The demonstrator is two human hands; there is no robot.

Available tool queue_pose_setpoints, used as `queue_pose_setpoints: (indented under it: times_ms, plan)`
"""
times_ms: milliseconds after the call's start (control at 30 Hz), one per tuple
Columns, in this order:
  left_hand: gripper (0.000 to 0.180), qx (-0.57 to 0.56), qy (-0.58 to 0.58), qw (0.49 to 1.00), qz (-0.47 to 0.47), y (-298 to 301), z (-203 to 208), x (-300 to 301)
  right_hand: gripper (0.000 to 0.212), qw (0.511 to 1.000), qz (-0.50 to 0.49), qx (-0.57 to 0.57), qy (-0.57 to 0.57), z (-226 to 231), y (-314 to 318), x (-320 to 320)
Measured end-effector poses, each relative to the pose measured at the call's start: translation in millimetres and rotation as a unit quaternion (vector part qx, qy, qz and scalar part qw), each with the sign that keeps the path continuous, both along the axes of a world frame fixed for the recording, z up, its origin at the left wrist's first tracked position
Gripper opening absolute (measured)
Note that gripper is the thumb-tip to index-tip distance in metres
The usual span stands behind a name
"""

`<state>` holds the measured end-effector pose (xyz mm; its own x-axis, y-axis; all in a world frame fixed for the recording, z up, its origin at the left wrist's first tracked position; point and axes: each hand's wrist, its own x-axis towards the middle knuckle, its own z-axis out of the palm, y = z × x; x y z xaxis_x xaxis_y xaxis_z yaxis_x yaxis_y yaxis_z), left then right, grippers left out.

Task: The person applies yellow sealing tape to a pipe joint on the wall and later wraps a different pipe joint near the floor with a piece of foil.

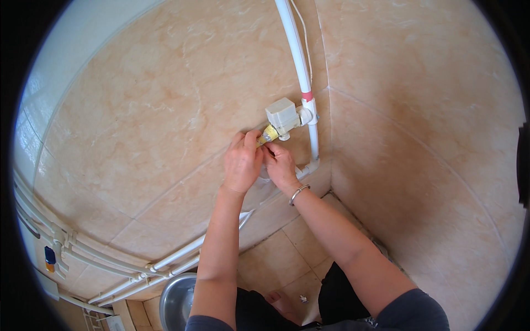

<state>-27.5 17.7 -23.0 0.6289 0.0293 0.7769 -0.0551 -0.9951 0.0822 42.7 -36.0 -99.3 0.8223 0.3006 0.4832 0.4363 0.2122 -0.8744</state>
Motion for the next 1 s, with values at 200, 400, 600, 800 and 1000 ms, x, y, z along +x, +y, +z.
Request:
queue_pose_setpoints:
  times_ms: [200,400,600,800,1000]
  plan:
    - [0.027,0.007,-0.003,1.0,-0.002,-2.0,0.5,0.8,0.015,0.93,0.205,0.18,0.246,2.8,3.6,-0.3]
    - [0.029,0.011,0.008,1.0,0.005,2.5,-1.5,-0.4,0.011,0.861,0.185,0.192,0.434,19.3,-5.4,-5.6]
    - [0.029,0.044,-0.005,0.999,0.006,0.8,-0.3,1.6,0.015,0.873,0.231,0.191,0.386,9.5,-8.4,-3.8]
    - [0.026,0.095,0.025,0.992,0.078,-9.8,0.2,2.7,0.019,0.87,0.262,0.142,0.392,-4.0,-19.5,5.8]
    - [0.02,0.107,0.013,0.984,0.144,-12.0,-6.9,8.5,0.017,0.87,0.266,0.137,0.391,-15.5,-20.8,18.8]
